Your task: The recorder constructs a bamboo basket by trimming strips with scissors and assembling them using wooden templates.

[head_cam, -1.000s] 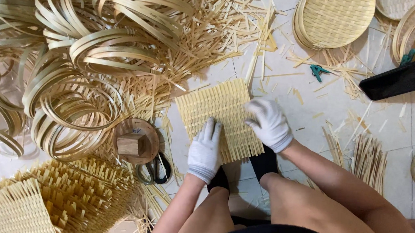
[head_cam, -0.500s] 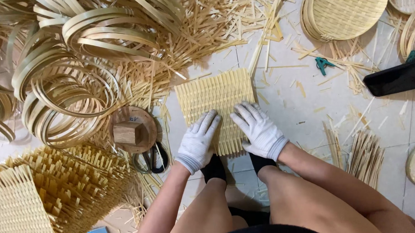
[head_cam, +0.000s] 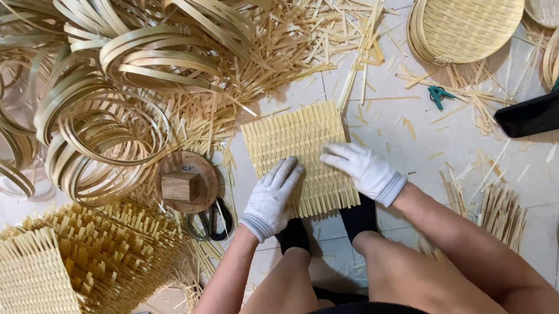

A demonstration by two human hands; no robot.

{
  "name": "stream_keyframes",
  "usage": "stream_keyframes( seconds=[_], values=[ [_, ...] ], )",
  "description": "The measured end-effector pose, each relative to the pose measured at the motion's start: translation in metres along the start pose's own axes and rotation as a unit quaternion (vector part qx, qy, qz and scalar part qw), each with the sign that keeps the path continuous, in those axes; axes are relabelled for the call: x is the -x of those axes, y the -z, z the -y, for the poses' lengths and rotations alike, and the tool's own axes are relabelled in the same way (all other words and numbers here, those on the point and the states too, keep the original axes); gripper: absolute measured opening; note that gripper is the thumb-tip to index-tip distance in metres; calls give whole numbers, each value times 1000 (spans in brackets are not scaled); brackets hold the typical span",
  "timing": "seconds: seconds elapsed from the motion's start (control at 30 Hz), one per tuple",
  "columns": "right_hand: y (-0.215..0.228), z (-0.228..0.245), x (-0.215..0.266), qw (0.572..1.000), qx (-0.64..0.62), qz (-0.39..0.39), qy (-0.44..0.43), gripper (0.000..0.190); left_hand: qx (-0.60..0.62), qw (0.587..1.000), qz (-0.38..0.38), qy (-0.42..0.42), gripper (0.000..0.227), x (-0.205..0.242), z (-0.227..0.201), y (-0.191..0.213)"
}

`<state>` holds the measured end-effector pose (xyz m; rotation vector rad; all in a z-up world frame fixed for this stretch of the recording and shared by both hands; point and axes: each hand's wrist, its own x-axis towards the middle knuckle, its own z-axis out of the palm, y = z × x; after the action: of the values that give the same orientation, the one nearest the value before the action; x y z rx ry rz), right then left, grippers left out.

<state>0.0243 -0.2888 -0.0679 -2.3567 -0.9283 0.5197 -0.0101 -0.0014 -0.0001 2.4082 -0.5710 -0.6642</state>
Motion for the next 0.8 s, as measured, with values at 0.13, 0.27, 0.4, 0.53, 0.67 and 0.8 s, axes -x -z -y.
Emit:
stream_keyframes(
  seconds=[0.13,0.27,0.4,0.53,0.67,0.8],
  values=[
    [37,5,-14,997,77,19,1,68,-11,1000,1,-4,91,1,-4,6],
    [49,-3,-21,979,188,7,79,66,65,991,-118,-8,62,7,4,4],
    [64,-10,-24,978,169,47,111,67,284,839,-427,182,29,32,56,-27],
    [79,-18,1,974,-14,-215,65,51,472,650,-525,279,24,48,81,-7],
    [18,-107,63,684,-582,-397,-190,16,395,818,-285,308,45,27,90,-37],
    [68,-77,32,599,-637,-393,-283,36,556,758,-146,307,52,-2,54,-60]
  ],
)
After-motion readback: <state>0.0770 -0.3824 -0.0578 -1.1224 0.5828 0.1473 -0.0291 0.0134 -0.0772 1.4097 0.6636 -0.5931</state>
